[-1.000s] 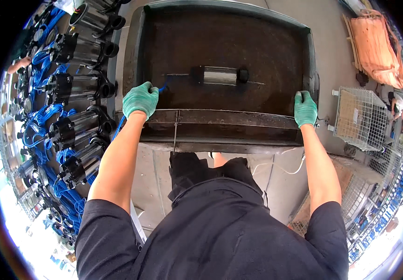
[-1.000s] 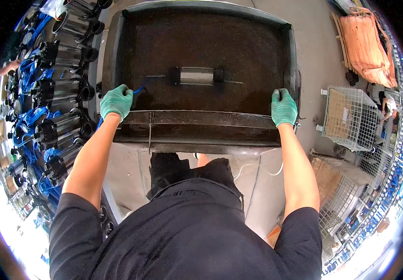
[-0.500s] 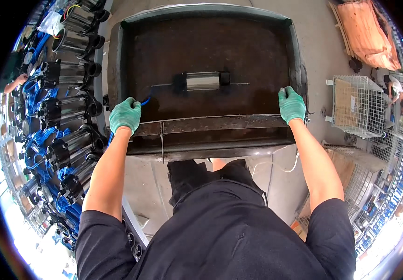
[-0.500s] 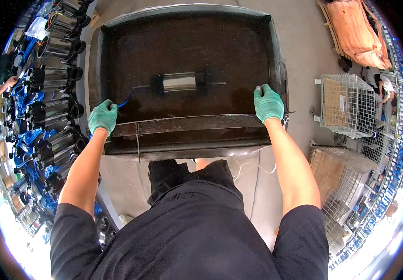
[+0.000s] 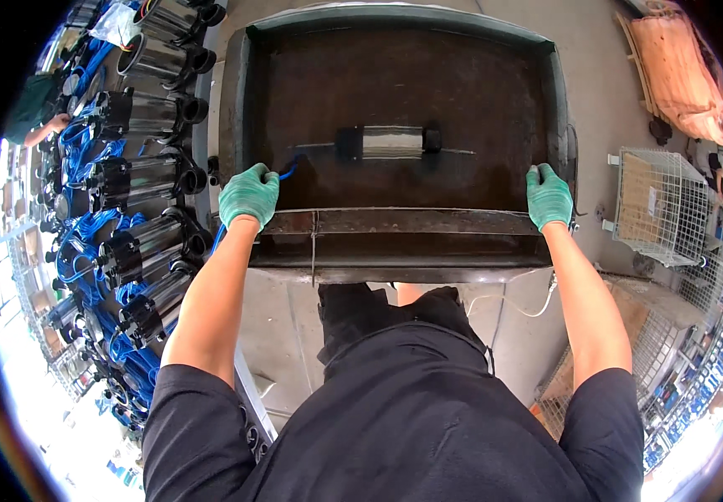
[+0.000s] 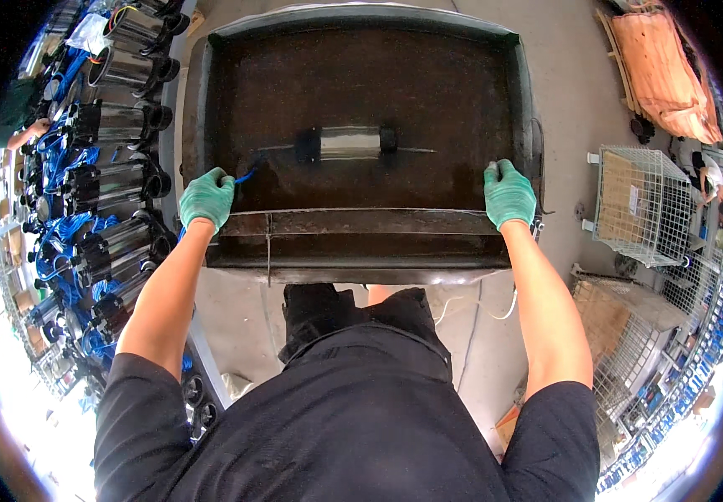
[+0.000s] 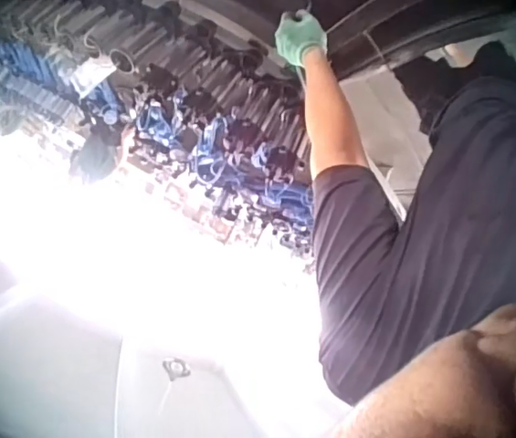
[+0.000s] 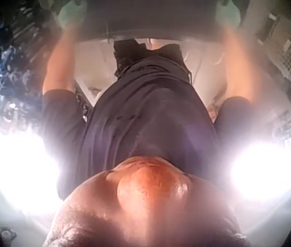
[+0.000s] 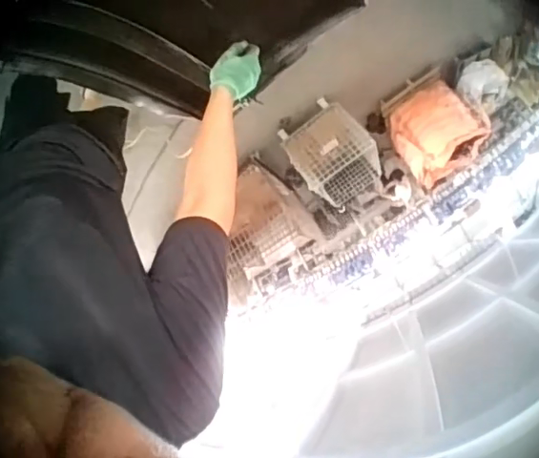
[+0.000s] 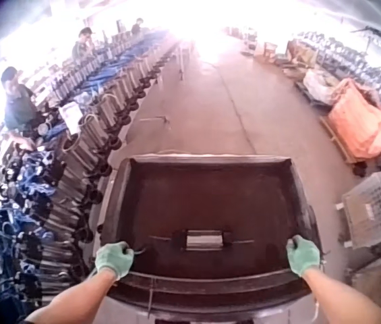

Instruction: The person picks up a cylindrical pump with a blue cable by hand, places it into a metal tray with liquid for testing, and then returns the pump to the row on the assembly line.

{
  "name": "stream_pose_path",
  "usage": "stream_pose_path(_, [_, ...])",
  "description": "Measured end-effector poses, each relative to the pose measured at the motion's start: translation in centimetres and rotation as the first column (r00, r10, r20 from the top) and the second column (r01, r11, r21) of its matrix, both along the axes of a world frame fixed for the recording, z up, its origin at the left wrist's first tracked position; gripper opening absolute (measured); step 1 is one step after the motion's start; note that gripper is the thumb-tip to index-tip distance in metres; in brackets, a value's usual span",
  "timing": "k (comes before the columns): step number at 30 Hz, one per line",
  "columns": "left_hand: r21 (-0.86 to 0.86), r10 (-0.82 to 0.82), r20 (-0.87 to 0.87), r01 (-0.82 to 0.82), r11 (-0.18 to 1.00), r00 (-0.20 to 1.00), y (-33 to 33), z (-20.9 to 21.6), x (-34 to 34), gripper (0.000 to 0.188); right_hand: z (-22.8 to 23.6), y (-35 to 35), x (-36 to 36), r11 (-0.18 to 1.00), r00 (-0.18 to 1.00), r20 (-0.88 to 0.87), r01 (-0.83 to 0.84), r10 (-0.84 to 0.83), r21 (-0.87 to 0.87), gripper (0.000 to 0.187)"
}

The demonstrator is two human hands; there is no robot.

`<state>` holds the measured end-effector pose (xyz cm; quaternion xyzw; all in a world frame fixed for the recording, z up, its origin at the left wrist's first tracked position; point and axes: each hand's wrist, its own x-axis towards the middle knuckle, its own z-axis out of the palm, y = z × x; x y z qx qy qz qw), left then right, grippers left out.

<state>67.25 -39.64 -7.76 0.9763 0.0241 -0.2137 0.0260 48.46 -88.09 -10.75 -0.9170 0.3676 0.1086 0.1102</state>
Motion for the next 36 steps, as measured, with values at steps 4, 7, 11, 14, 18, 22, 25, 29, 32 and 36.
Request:
stream_pose_path(4, [0.010, -0.004, 0.003, 0.004, 1.000, 1.000, -0.04, -0.03, 0.03, 0.029, 0.12, 0.09, 0.01, 1.000, 1.000, 0.027, 0.000, 0.000, -0.006, 0.041])
stream_pose_path(7, [0.005, 0.007, -0.010, -0.007, 1.000, 1.000, -0.30, 0.27, 0.09, 0.029, 0.04, 0.09, -0.03, 1.000, 1.000, 0.021, 0.003, -0.003, -0.012, 0.042])
stream_pose_path(11, [0.000, 0.006, -0.008, -0.006, 1.000, 1.000, -0.03, -0.05, 0.11, 0.029, 0.15, 0.16, 0.05, 1.000, 1.000, 0.016, 0.010, -0.009, -0.016, 0.043])
stream_pose_path(14, [-0.004, -0.002, 0.034, 0.002, 1.000, 0.999, -0.13, -0.17, 0.00, 0.028, -0.15, -0.24, 0.01, 1.000, 1.000, 0.028, -0.009, 0.009, -0.017, 0.043])
stream_pose_path(18, [0.002, 0.008, 0.010, -0.008, 1.000, 1.000, 0.15, -0.30, 0.08, 0.028, -0.05, 0.05, 0.03, 1.000, 1.000, -0.011, 0.006, -0.006, -0.003, 0.044])
stream_pose_path(22, [-0.001, 0.003, 0.010, -0.003, 1.000, 1.000, 0.02, -0.27, 0.04, 0.028, -0.16, -0.03, -0.13, 1.000, 1.000, 0.009, 0.008, -0.008, -0.019, 0.044])
stream_pose_path(25, [0.000, 0.002, 0.012, -0.002, 1.000, 1.000, 0.04, -0.18, 0.06, 0.028, 0.33, 0.22, 0.18, 1.000, 1.000, -0.006, 0.009, -0.009, -0.005, 0.045])
stream_pose_path(29, [0.010, 0.004, -0.006, -0.004, 1.000, 1.000, 0.02, -0.19, 0.17, 0.029, 0.32, 0.26, 0.08, 1.000, 1.000, 0.014, 0.004, -0.004, -0.022, 0.045])
stream_pose_path(32, [0.011, -0.007, -0.002, 0.007, 1.000, 1.000, 0.01, -0.36, 0.22, 0.029, -0.02, -0.04, 0.04, 1.000, 1.000, 0.013, 0.005, -0.005, -0.019, 0.045])
stream_pose_path(36, [0.018, -0.003, -0.012, 0.003, 1.000, 1.000, -0.06, -0.05, 0.10, 0.029, 0.14, 0.02, 0.23, 1.000, 0.999, -0.038, 0.007, -0.007, 0.004, 0.046])
